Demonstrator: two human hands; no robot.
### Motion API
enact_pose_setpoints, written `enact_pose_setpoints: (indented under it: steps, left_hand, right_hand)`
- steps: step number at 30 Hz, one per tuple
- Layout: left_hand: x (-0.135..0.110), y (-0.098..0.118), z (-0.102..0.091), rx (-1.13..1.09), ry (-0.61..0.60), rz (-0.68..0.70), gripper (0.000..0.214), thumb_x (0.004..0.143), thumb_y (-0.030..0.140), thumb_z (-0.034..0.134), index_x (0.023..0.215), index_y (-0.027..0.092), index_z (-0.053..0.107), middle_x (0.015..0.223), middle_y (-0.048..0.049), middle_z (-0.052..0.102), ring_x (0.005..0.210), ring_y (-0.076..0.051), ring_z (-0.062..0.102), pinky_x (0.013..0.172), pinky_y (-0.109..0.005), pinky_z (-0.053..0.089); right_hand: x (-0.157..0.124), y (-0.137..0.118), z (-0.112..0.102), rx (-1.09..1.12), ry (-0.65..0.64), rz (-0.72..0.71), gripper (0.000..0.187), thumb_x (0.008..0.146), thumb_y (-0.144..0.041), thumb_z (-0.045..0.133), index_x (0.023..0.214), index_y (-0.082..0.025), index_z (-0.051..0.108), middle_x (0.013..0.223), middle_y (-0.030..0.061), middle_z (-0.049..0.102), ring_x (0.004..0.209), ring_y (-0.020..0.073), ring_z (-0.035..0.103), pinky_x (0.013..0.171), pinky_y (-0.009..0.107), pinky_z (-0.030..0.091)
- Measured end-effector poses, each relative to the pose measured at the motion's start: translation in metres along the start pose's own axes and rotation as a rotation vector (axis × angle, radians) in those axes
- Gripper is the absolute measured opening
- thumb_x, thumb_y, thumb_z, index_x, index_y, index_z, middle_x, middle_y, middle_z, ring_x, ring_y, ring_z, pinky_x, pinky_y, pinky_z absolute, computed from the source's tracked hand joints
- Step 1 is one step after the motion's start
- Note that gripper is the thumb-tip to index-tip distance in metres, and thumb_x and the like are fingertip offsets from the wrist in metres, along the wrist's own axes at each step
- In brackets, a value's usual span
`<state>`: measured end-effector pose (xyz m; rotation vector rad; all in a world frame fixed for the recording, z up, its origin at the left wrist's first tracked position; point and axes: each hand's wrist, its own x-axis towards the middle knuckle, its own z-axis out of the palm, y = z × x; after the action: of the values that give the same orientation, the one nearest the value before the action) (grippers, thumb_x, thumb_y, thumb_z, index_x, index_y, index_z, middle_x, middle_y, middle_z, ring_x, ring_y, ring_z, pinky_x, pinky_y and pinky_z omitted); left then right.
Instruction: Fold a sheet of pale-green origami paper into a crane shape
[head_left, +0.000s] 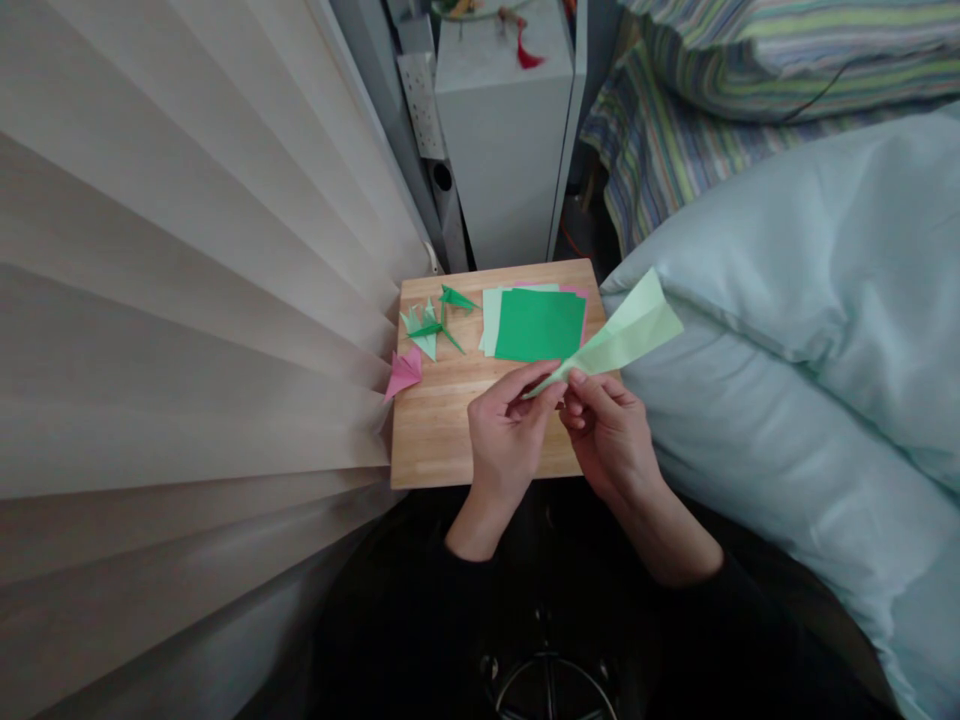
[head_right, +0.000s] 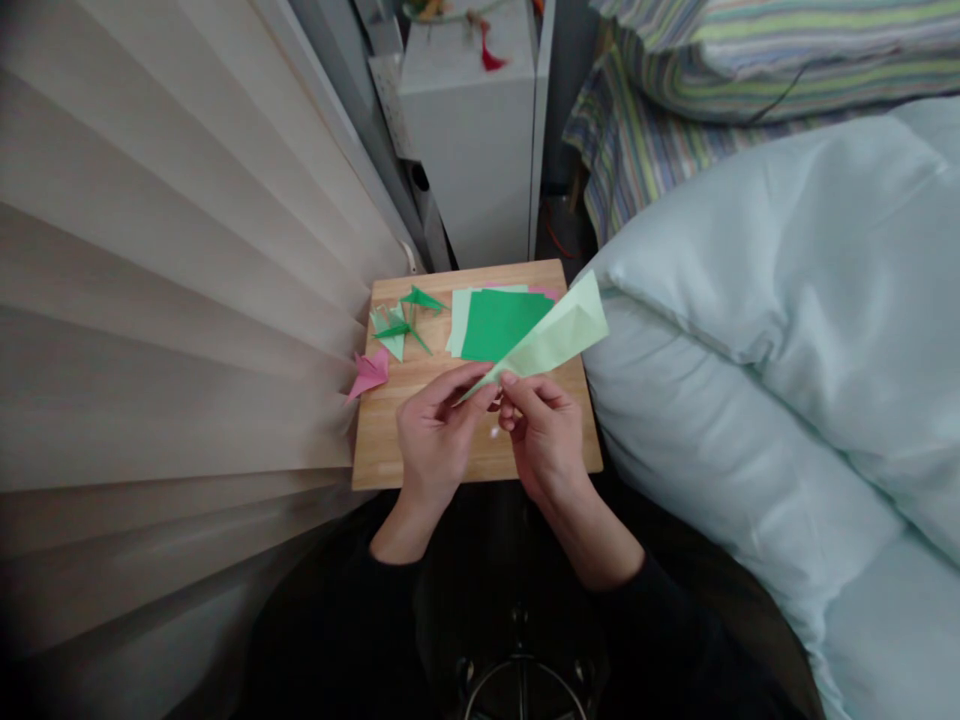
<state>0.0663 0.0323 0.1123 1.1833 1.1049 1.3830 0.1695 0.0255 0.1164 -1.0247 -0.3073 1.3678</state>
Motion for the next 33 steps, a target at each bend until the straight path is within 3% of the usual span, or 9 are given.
enact_pose_setpoints:
  steps: [8,12,18,22,26,33]
  left_hand:
    - [0.0,-0.001,-0.002,0.095,-0.017,0.178,0.02,0.089,0.021,0.078,0.109,0.022,0.083,0.096,-0.0058,0.081,0.081,-0.013,0.075,0.068,-0.02,0.06]
    - [0.0,-0.003,-0.002,0.145,0.022,0.168,0.019,0.09,0.024,0.078,0.109,0.023,0.083,0.09,-0.0045,0.079,0.075,-0.011,0.072,0.064,-0.021,0.057]
    - [0.0,-0.007,-0.005,0.235,0.043,0.163,0.022,0.091,0.025,0.076,0.113,0.024,0.083,0.078,-0.0011,0.072,0.065,-0.009,0.067,0.06,-0.022,0.052]
    - [0.0,-0.007,-0.004,0.141,0.056,0.082,0.023,0.091,0.028,0.077,0.113,0.023,0.082,0.08,-0.0014,0.072,0.066,-0.009,0.068,0.06,-0.021,0.053]
    - [0.0,-0.005,-0.003,0.121,0.058,0.031,0.022,0.09,0.028,0.078,0.11,0.022,0.083,0.083,-0.0025,0.073,0.067,-0.01,0.07,0.06,-0.02,0.055]
    - [0.0,-0.004,-0.007,0.203,0.021,0.116,0.022,0.091,0.026,0.076,0.111,0.022,0.083,0.082,-0.0033,0.074,0.069,-0.011,0.07,0.062,-0.022,0.055]
  right_hand:
    - [-0.002,0.002,0.002,-0.006,0.014,0.005,0.037,0.059,-0.037,0.096,0.053,-0.019,0.064,0.05,-0.0041,0.055,0.05,0.0065,0.047,0.043,0.019,0.034]
    - [-0.002,0.003,0.0,-0.079,0.002,-0.026,0.034,0.066,-0.038,0.092,0.056,-0.019,0.066,0.053,-0.0036,0.057,0.049,0.0071,0.049,0.043,0.021,0.037]
    - [0.003,0.001,-0.008,-0.214,0.092,-0.171,0.026,0.071,-0.036,0.091,0.071,-0.02,0.07,0.056,-0.0062,0.059,0.046,0.007,0.05,0.044,0.022,0.043]
    - [0.006,-0.001,-0.007,-0.073,0.113,-0.049,0.038,0.059,-0.033,0.097,0.077,-0.021,0.066,0.069,-0.0071,0.064,0.052,0.0063,0.055,0.043,0.018,0.043]
    - [0.006,-0.002,-0.004,-0.019,0.043,-0.017,0.039,0.058,-0.033,0.097,0.078,-0.021,0.067,0.067,-0.0076,0.063,0.051,0.0052,0.052,0.04,0.016,0.039]
    - [0.005,-0.002,-0.01,-0.252,-0.065,-0.008,0.029,0.068,-0.039,0.092,0.066,-0.017,0.072,0.055,-0.0016,0.062,0.045,0.0073,0.048,0.038,0.021,0.034]
